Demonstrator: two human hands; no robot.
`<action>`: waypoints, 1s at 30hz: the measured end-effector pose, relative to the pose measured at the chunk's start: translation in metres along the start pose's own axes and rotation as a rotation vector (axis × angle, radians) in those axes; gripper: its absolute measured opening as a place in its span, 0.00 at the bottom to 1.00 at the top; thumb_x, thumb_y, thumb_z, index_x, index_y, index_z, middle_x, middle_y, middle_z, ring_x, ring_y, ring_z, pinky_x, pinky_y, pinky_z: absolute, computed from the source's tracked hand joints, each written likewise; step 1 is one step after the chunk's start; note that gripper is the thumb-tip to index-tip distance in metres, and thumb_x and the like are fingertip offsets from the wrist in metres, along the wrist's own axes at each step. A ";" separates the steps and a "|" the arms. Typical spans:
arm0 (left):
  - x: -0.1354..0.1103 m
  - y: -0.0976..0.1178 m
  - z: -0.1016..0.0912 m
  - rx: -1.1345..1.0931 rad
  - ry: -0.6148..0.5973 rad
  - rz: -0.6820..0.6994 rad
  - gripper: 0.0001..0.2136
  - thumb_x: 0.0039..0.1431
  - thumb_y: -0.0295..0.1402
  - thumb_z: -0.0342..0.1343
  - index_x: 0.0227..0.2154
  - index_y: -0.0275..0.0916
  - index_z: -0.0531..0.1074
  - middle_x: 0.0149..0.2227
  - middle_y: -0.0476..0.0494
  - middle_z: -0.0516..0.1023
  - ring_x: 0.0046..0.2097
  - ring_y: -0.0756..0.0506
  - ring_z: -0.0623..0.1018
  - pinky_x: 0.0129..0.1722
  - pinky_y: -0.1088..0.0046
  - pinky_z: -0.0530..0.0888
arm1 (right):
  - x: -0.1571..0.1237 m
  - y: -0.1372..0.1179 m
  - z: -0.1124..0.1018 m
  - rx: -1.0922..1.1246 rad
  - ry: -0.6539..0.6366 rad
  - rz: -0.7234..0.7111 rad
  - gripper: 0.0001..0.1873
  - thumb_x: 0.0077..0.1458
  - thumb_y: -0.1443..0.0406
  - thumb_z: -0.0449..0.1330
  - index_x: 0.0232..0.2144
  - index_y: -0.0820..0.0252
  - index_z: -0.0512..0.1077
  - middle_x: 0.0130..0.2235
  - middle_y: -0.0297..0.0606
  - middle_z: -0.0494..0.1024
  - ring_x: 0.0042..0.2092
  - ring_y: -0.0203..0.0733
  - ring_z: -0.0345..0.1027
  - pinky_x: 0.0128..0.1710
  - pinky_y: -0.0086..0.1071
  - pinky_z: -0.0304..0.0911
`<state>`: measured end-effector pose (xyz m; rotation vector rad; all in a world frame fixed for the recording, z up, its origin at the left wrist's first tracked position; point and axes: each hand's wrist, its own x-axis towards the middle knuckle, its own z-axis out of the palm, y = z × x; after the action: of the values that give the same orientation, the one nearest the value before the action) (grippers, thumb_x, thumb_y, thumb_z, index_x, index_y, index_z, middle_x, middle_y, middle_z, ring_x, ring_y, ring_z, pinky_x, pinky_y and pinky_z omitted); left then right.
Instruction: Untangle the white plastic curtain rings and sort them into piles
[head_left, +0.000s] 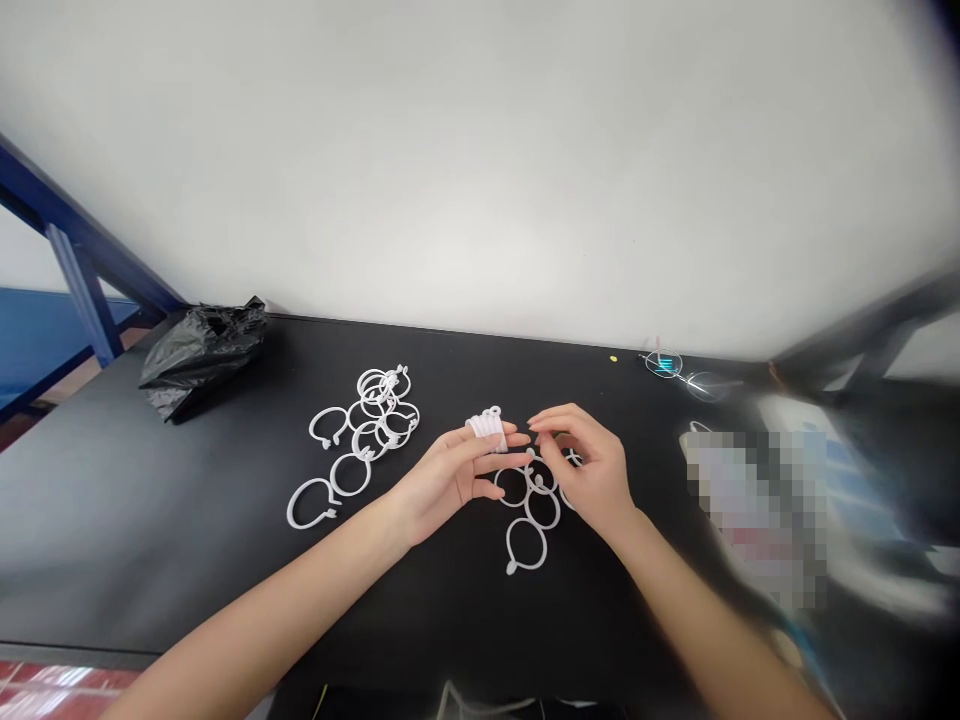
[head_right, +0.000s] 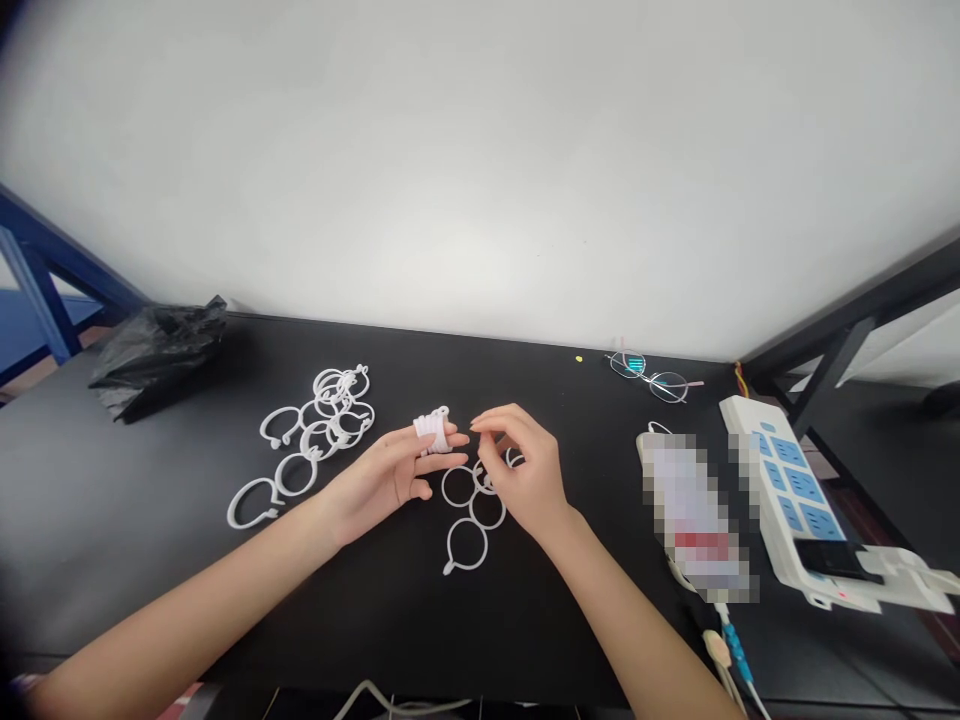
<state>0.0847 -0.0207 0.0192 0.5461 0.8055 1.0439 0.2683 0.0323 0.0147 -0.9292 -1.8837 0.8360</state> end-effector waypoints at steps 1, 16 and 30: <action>-0.001 -0.001 0.002 0.080 -0.006 0.039 0.12 0.61 0.37 0.59 0.44 0.36 0.76 0.49 0.35 0.79 0.47 0.41 0.80 0.30 0.78 0.77 | 0.000 -0.002 0.000 0.060 0.007 0.070 0.06 0.58 0.67 0.57 0.31 0.56 0.74 0.35 0.39 0.76 0.34 0.40 0.72 0.28 0.32 0.70; -0.023 -0.004 0.014 1.086 -0.337 0.575 0.08 0.66 0.28 0.49 0.38 0.38 0.74 0.36 0.43 0.78 0.38 0.46 0.77 0.40 0.69 0.74 | -0.013 -0.043 0.007 0.624 -0.431 0.406 0.14 0.54 0.59 0.65 0.43 0.53 0.77 0.40 0.37 0.80 0.41 0.43 0.76 0.42 0.37 0.74; -0.018 0.001 0.013 0.526 -0.370 -0.040 0.08 0.62 0.29 0.56 0.44 0.35 0.70 0.36 0.43 0.78 0.36 0.46 0.82 0.27 0.80 0.77 | -0.019 -0.045 0.018 0.524 -0.304 0.339 0.14 0.53 0.64 0.64 0.44 0.55 0.78 0.43 0.39 0.82 0.41 0.43 0.78 0.38 0.33 0.76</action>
<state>0.0895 -0.0363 0.0335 1.1302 0.7527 0.6571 0.2462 -0.0094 0.0370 -0.8258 -1.6345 1.6604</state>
